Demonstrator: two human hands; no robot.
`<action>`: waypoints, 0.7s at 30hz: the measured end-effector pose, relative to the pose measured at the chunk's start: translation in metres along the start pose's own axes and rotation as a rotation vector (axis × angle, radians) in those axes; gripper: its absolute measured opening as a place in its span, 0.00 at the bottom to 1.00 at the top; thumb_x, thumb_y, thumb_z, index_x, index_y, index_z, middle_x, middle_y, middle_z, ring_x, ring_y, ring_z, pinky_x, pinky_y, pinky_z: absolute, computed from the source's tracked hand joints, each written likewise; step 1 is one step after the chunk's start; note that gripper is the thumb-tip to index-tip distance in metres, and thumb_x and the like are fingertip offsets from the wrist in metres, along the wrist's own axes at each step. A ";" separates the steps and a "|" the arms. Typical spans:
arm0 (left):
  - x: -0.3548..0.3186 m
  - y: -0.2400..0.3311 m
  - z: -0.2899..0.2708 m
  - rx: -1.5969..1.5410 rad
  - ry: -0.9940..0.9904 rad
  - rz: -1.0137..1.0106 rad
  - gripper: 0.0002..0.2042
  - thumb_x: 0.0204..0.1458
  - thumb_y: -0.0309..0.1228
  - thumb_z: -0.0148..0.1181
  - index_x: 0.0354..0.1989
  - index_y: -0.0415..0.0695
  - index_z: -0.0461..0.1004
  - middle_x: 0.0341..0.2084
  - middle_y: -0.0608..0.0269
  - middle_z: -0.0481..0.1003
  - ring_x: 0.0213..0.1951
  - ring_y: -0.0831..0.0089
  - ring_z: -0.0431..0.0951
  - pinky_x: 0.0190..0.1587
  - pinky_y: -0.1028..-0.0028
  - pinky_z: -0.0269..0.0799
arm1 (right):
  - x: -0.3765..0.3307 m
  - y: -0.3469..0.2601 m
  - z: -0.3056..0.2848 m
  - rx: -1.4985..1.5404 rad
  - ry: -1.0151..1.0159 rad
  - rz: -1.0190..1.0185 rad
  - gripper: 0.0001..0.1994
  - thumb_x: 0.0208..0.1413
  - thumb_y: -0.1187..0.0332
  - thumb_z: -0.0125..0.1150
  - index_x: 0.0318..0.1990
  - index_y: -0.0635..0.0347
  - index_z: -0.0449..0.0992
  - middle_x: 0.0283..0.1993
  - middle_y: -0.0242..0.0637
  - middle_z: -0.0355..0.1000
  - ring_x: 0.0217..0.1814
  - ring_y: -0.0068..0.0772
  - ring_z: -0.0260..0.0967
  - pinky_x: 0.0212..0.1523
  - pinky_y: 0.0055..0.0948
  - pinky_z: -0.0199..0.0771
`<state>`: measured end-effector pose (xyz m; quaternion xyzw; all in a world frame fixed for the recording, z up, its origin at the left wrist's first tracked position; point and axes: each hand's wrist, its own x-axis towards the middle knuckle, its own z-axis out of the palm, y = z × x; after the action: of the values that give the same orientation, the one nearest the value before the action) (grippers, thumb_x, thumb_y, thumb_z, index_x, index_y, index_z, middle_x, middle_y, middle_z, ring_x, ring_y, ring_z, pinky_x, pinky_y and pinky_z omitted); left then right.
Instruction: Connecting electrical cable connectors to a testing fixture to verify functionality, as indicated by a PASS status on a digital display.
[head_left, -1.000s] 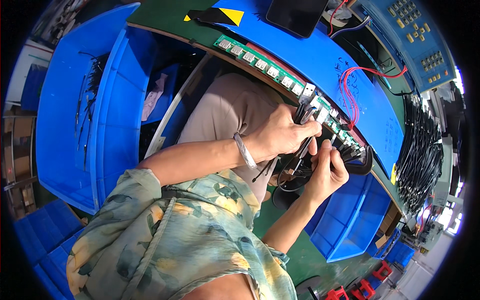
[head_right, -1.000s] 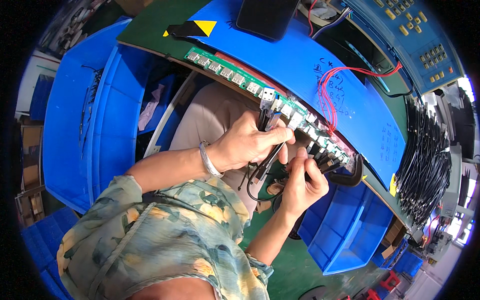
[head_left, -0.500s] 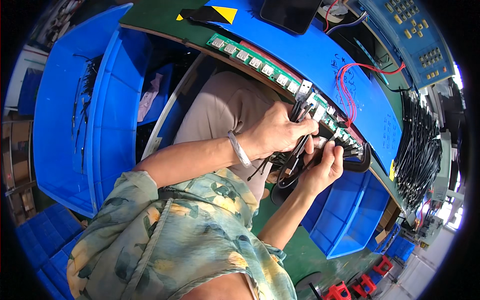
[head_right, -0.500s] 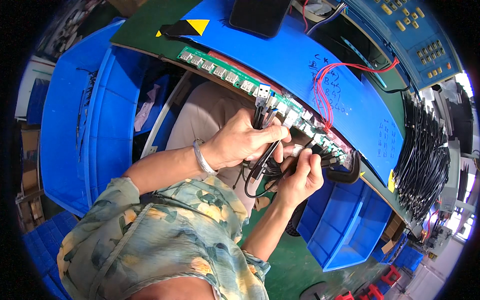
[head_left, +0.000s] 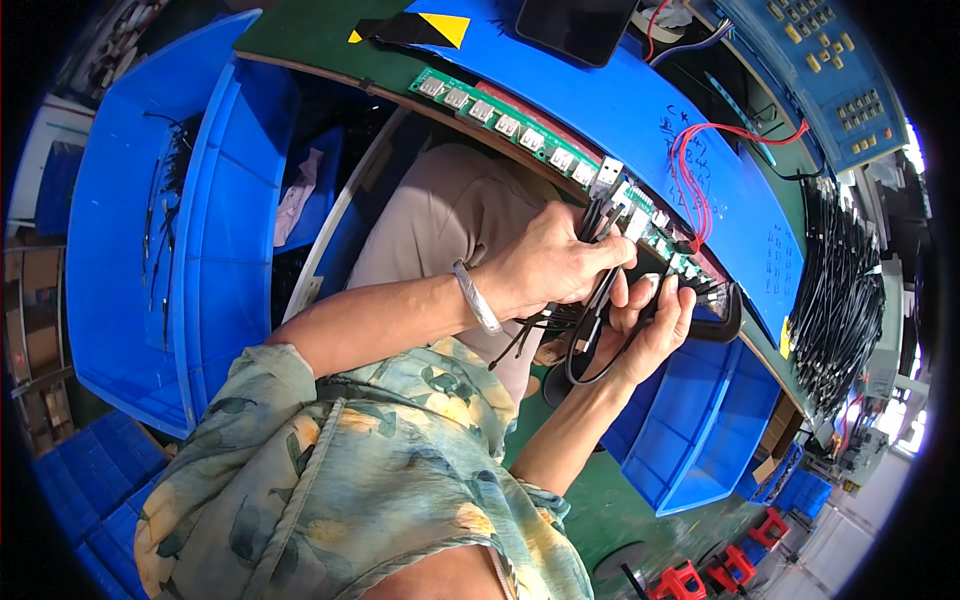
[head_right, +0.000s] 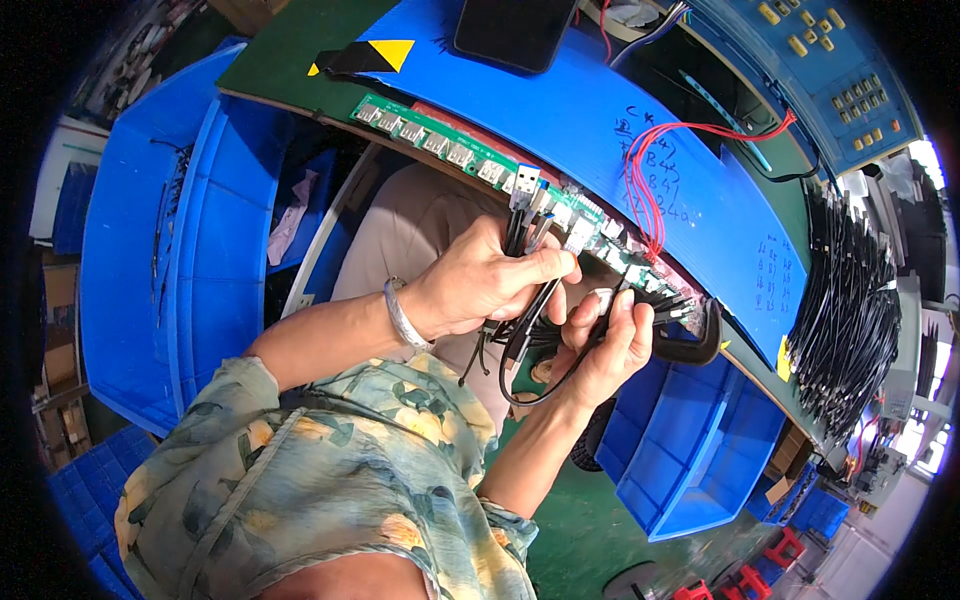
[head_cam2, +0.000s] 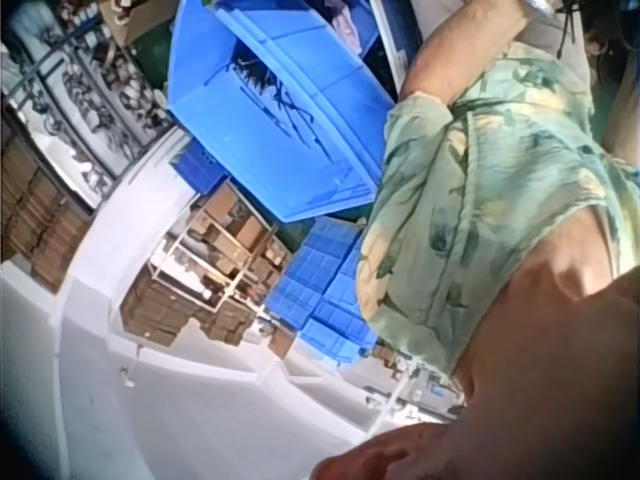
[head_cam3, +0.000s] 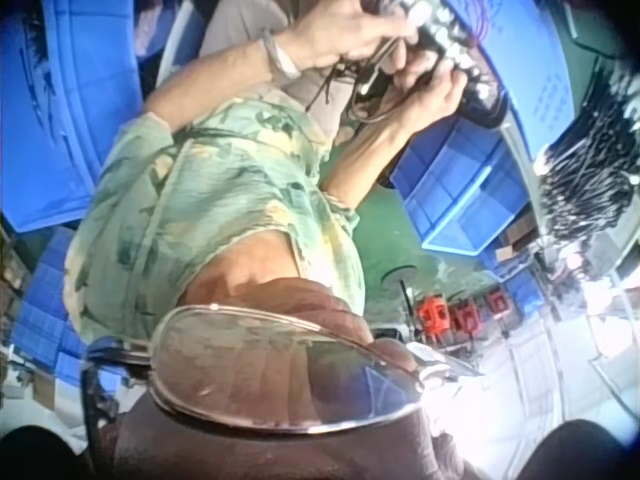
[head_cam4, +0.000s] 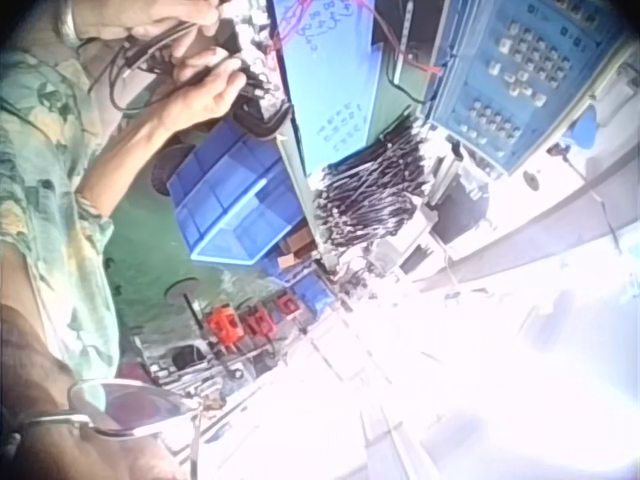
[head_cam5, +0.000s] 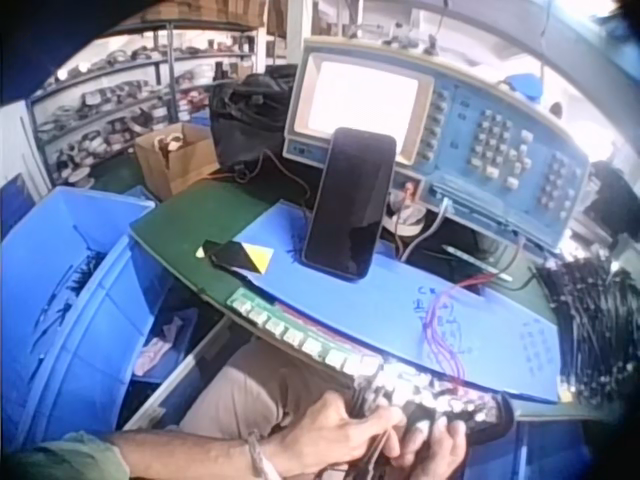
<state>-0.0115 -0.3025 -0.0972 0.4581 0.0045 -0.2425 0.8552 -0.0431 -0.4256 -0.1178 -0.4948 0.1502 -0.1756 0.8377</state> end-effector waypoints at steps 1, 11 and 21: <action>0.000 0.000 0.000 0.001 -0.001 0.001 0.08 0.47 0.28 0.50 0.20 0.38 0.69 0.09 0.67 0.66 0.08 0.88 0.58 0.09 0.85 0.49 | 0.000 0.000 0.000 -0.001 0.019 0.011 0.05 0.50 0.71 0.48 0.24 0.55 0.61 0.14 0.31 0.61 0.07 0.15 0.46 0.06 0.11 0.47; -0.003 -0.001 0.001 -0.036 -0.001 0.002 0.07 0.46 0.28 0.50 0.22 0.37 0.69 0.12 0.59 0.70 0.07 0.86 0.58 0.09 0.85 0.49 | -0.004 -0.003 0.001 -0.083 -0.060 -0.039 0.08 0.53 0.69 0.46 0.23 0.58 0.62 0.16 0.32 0.62 0.06 0.17 0.48 0.05 0.13 0.45; -0.015 -0.001 -0.019 0.236 -0.192 -0.092 0.11 0.48 0.36 0.54 0.28 0.41 0.64 0.14 0.73 0.63 0.12 0.89 0.54 0.12 0.86 0.49 | -0.047 -0.028 -0.106 -0.265 -0.330 0.273 0.11 0.52 0.74 0.46 0.18 0.63 0.61 0.16 0.34 0.59 0.09 0.14 0.44 0.06 0.13 0.39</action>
<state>-0.0210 -0.2822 -0.1054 0.5296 -0.0846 -0.3230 0.7798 -0.1339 -0.5000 -0.1387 -0.5975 0.0985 0.0439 0.7946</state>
